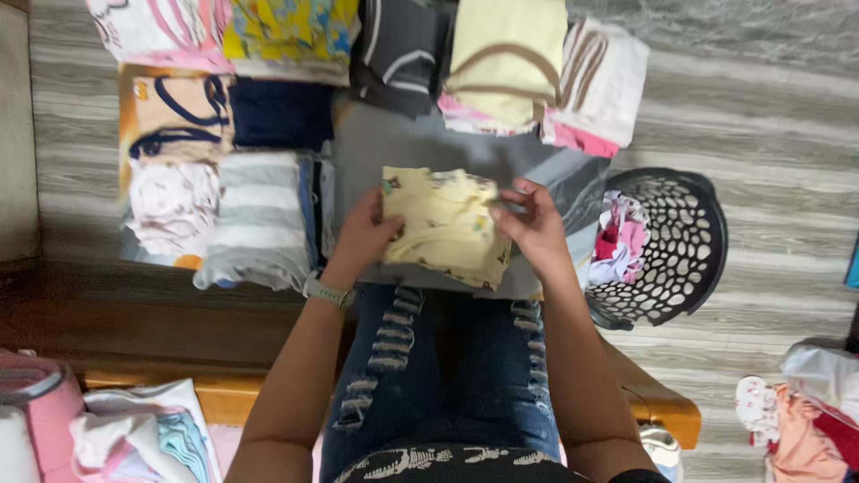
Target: The person folds various pieces of clothing, including shirts and pants, by hand on a bed and stacks them into organized piles.
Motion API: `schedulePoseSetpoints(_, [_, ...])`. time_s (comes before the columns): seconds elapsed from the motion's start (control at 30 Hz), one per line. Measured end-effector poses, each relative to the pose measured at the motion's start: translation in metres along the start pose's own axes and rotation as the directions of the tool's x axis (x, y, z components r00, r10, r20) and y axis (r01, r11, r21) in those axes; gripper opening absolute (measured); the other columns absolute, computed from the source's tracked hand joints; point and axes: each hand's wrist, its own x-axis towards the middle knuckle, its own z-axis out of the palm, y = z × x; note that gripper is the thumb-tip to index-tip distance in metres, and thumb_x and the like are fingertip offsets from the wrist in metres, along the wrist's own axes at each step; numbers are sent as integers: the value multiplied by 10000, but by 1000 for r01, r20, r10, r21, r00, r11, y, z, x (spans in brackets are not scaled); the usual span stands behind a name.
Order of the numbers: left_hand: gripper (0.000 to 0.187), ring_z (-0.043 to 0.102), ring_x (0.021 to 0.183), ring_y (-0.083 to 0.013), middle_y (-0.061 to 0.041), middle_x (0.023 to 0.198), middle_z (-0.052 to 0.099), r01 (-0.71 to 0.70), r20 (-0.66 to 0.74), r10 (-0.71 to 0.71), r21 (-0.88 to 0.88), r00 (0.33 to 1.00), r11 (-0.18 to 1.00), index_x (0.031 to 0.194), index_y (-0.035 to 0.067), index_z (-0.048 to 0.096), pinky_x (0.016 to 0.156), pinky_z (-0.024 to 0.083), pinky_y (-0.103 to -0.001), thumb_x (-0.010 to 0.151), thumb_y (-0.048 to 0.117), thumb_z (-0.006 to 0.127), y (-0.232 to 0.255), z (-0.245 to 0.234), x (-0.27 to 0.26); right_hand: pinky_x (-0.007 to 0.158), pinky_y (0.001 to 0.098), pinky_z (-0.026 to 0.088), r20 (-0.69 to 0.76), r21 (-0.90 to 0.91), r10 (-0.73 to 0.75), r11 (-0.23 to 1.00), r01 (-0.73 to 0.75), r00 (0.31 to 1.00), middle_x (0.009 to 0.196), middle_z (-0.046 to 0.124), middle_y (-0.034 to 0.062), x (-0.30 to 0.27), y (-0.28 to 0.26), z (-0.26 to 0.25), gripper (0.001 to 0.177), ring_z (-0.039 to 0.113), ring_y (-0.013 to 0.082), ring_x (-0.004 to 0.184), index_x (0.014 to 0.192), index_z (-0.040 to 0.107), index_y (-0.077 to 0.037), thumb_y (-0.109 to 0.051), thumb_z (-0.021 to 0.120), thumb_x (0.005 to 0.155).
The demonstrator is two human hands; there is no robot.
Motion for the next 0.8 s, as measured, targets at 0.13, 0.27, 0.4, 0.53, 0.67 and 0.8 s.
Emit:
schedulePoseSetpoints(0.13, [619, 549, 1195, -428, -251, 1293, 601, -201, -162, 459, 738, 873, 644, 1370, -1, 554, 1010, 455, -504, 803, 85, 786, -31, 16, -11, 924, 398, 557, -214, -688, 196, 665, -290, 957, 1198, 722, 207, -15, 47, -9, 779, 705, 315, 1058, 1394, 540, -27, -434, 864, 814])
schedulePoseSetpoints(0.27, [530, 498, 1363, -392, -195, 1418, 556, -457, -9, 639, 692, 769, 560, 1367, 30, 566, 1159, 413, -475, 876, 151, 724, -67, 75, -11, 852, 450, 531, -252, -792, 105, 550, -267, 962, 1194, 663, 236, -40, 50, 21, 890, 662, 354, 1051, 1271, 572, 31, -558, 903, 691])
schedulePoseSetpoints(0.4, [509, 448, 1400, -386, -179, 1442, 530, -358, 44, 641, 857, 766, 370, 1337, 30, 573, 1168, 382, -511, 873, 200, 694, -79, 93, -8, 866, 437, 559, -253, -811, 60, 531, -246, 965, 1047, 736, 206, -44, 36, 36, 583, 709, 353, 988, 1113, 714, -13, -454, 856, 761])
schedulePoseSetpoints(0.53, [505, 435, 1401, -354, -167, 1433, 524, -255, 49, 583, 926, 811, 278, 1316, 50, 575, 1141, 329, -622, 864, 238, 701, -89, 83, 0, 742, 369, 561, -271, -472, -60, 878, -78, 961, 895, 773, 153, -34, 73, 28, 264, 730, 259, 803, 951, 758, -44, -214, 832, 763])
schedulePoseSetpoints(0.67, [577, 402, 1429, -393, -179, 1494, 485, -332, 80, 632, 897, 771, 291, 1423, 38, 525, 1139, 309, -650, 924, 283, 678, -106, 62, 0, 639, 287, 531, -223, 128, -42, 989, 72, 974, 900, 747, 102, -11, 135, 1, 120, 652, 130, 736, 888, 680, -48, 8, 759, 816])
schedulePoseSetpoints(0.8, [640, 371, 1453, -366, -140, 1553, 443, -321, 141, 632, 930, 762, 179, 1481, 76, 478, 1148, 262, -667, 933, 357, 652, -119, 52, 0, 560, 247, 508, -194, 200, 21, 980, 18, 981, 854, 701, 48, 8, 166, -41, 246, 615, 91, 678, 855, 588, -90, 124, 686, 786])
